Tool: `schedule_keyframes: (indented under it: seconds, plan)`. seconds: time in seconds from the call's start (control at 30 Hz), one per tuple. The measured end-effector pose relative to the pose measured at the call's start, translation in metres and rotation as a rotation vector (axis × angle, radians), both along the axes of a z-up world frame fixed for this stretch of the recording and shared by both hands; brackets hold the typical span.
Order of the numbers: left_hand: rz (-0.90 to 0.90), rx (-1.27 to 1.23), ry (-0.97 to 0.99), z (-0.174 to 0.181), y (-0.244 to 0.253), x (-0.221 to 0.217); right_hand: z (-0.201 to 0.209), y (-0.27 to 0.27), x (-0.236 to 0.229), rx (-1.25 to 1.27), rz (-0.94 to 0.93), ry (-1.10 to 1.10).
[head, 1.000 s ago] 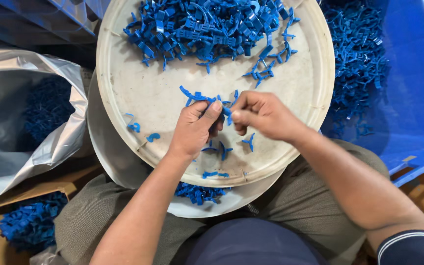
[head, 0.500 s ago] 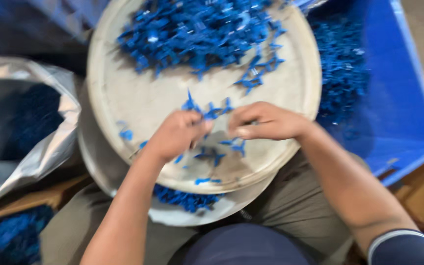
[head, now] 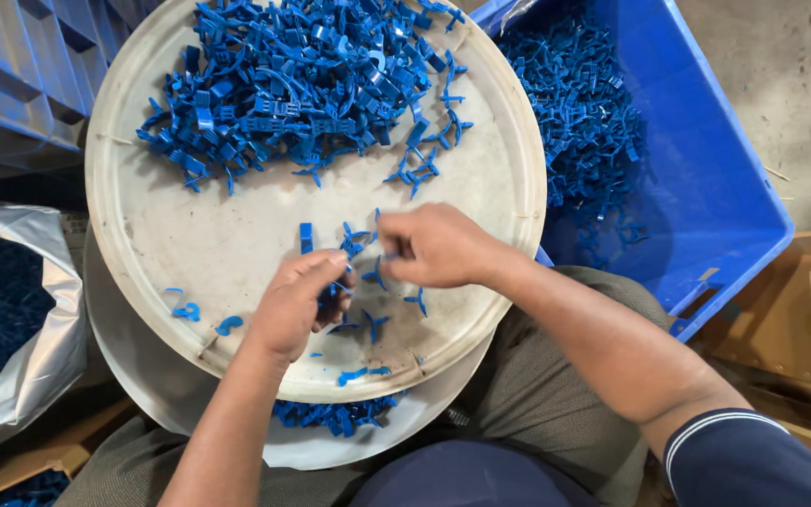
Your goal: The person sits on the floor and sorts small blue plastic pieces by hand. They pick up the pieces from a white bucket lid, separate them, and place them into a blue bin.
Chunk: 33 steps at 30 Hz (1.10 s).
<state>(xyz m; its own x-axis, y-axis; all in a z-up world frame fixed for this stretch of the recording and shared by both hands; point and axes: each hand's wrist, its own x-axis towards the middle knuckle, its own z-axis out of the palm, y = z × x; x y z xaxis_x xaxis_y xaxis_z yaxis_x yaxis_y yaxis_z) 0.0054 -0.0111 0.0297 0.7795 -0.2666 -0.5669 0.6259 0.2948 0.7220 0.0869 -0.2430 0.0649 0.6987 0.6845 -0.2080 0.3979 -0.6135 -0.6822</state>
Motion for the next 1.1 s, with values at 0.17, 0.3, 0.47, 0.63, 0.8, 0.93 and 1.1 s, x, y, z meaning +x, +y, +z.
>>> schedule_keyframes:
  seconds: [0.17,0.3,0.47,0.63,0.8,0.93,1.1]
  plan:
    - [0.085,0.021,-0.081,0.019,0.004,0.002,-0.007,-0.014,0.032,-0.123,-0.203,0.053]
    - [0.134,0.055,-0.222,0.018,0.001,0.002,-0.011,-0.034,0.048,-0.025,-0.284,-0.552]
    - [0.171,0.043,-0.313,0.007,0.003,-0.003,-0.008,-0.023,0.042,-0.247,-0.261,-0.518]
    - [0.216,-0.078,-0.249,0.009,0.002,-0.001,0.003,-0.023,0.032,-0.286,-0.024,-0.269]
    - [0.147,-0.008,-0.169,0.014,-0.001,0.002,0.008,-0.027,0.029,-0.191,-0.049,-0.142]
    - [0.121,0.118,-0.154,0.015,-0.003,0.005,0.018,-0.023,0.035,-0.219,0.104,-0.251]
    - [0.104,0.227,-0.351,-0.017,-0.007,0.002,-0.005,-0.012,0.019,-0.493,-0.011,-0.284]
